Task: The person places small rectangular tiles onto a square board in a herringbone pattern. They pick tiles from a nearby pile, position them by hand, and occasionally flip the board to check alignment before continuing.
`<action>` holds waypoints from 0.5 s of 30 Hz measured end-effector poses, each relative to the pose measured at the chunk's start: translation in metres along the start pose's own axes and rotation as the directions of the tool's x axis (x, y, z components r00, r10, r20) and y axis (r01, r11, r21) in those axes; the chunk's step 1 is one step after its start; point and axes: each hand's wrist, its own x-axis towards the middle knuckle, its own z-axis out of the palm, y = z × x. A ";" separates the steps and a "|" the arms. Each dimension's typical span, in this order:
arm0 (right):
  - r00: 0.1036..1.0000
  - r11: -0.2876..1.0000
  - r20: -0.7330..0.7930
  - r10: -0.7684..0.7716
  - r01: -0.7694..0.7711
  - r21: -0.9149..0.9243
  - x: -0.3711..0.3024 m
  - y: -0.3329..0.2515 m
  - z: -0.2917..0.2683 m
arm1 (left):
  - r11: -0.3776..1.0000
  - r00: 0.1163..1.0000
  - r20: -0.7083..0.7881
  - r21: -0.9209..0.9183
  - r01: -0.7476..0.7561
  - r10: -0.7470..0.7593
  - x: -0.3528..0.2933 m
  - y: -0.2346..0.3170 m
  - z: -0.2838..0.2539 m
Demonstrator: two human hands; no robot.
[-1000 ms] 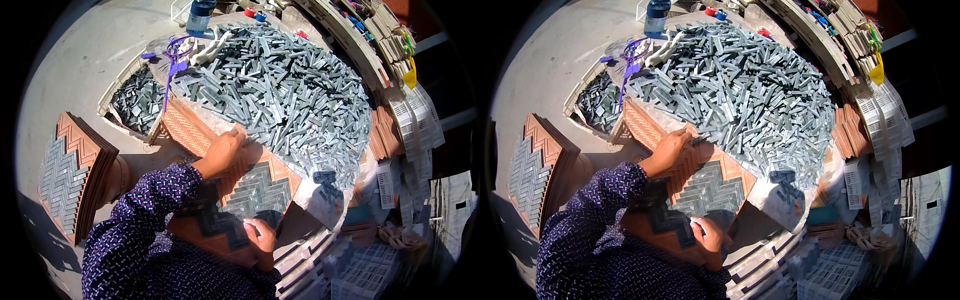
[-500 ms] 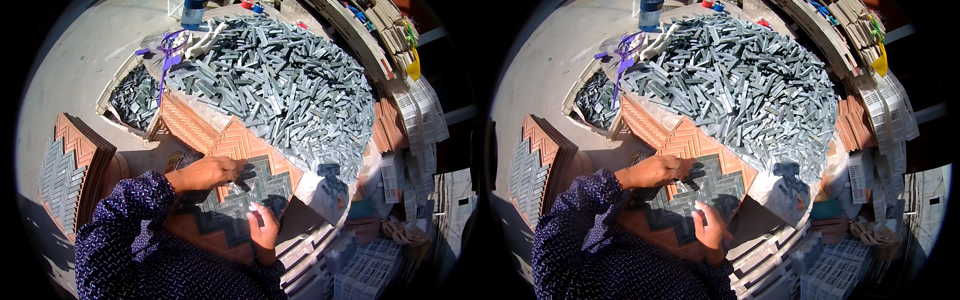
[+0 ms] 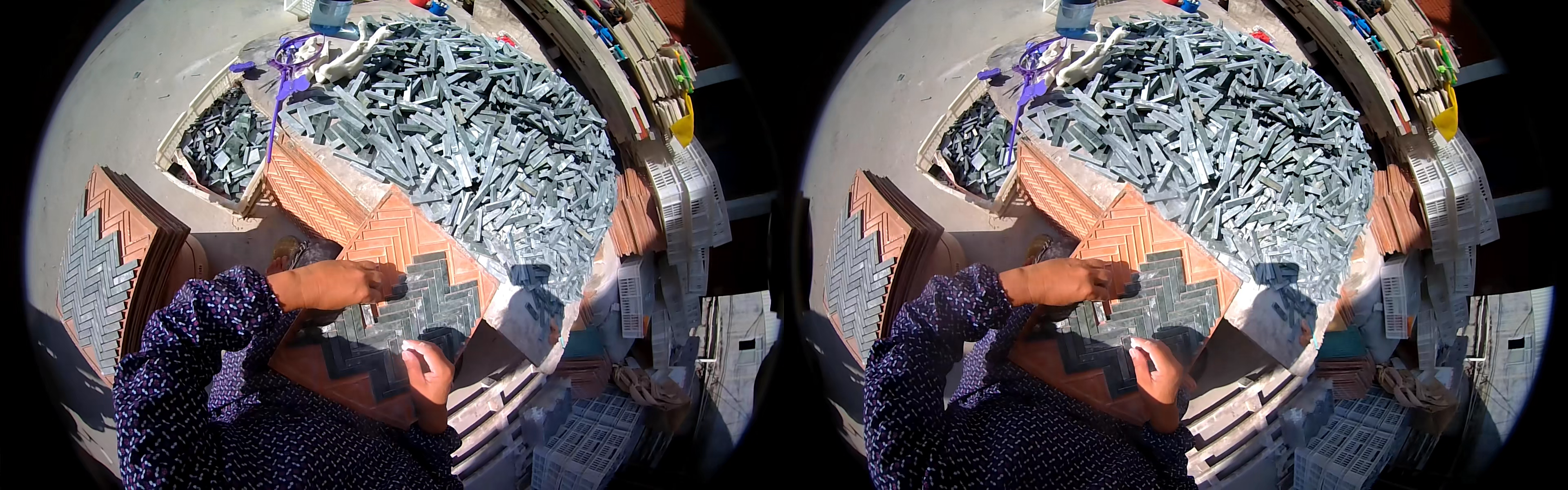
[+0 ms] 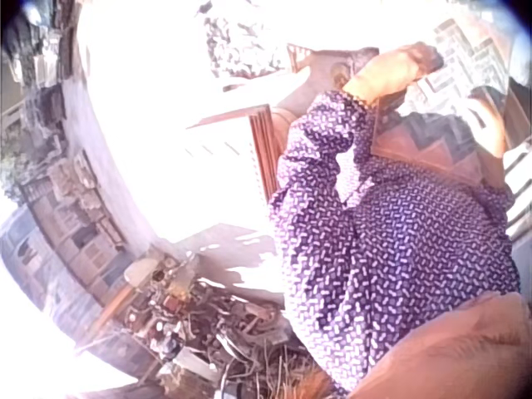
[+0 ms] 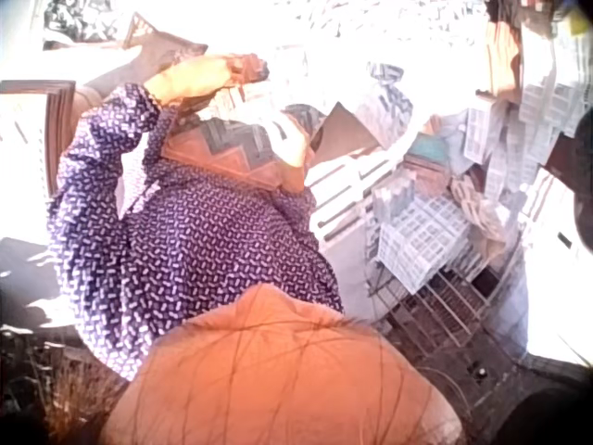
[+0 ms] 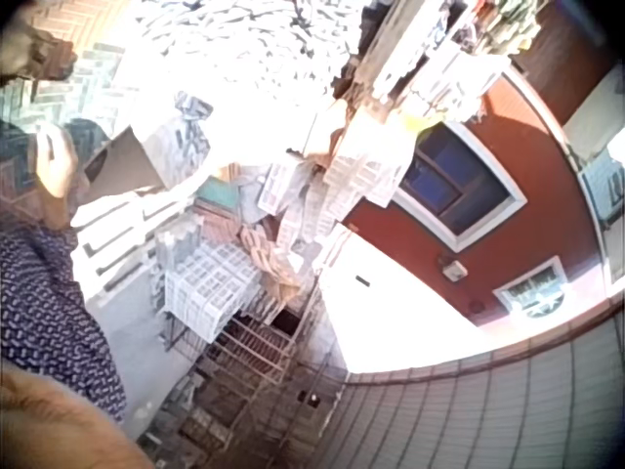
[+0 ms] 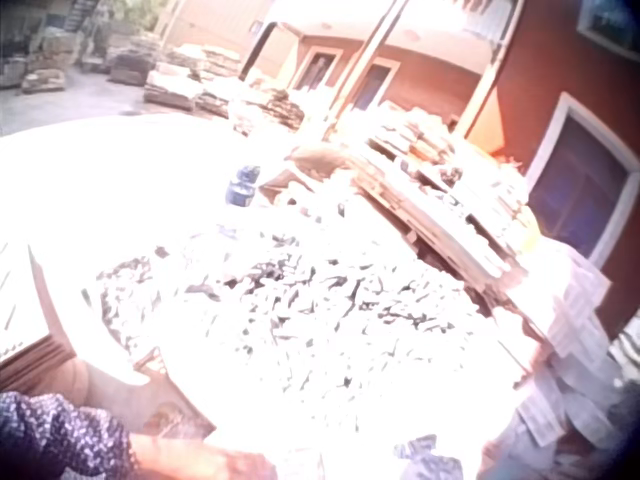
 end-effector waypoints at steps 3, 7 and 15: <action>1.000 1.000 0.000 0.006 -0.006 -0.011 0.000 0.001 -0.003 | 1.000 0.998 -0.056 0.021 -0.020 0.021 0.001 0.003 -0.004; 1.000 1.000 0.006 0.000 0.000 0.002 0.000 0.000 -0.002 | 0.997 0.999 -0.047 0.077 -0.015 0.019 0.001 0.008 -0.011; 1.000 1.000 -0.014 -0.020 0.020 -0.012 -0.002 0.005 -0.003 | 1.000 1.000 0.025 -0.002 0.000 0.001 0.003 0.013 -0.023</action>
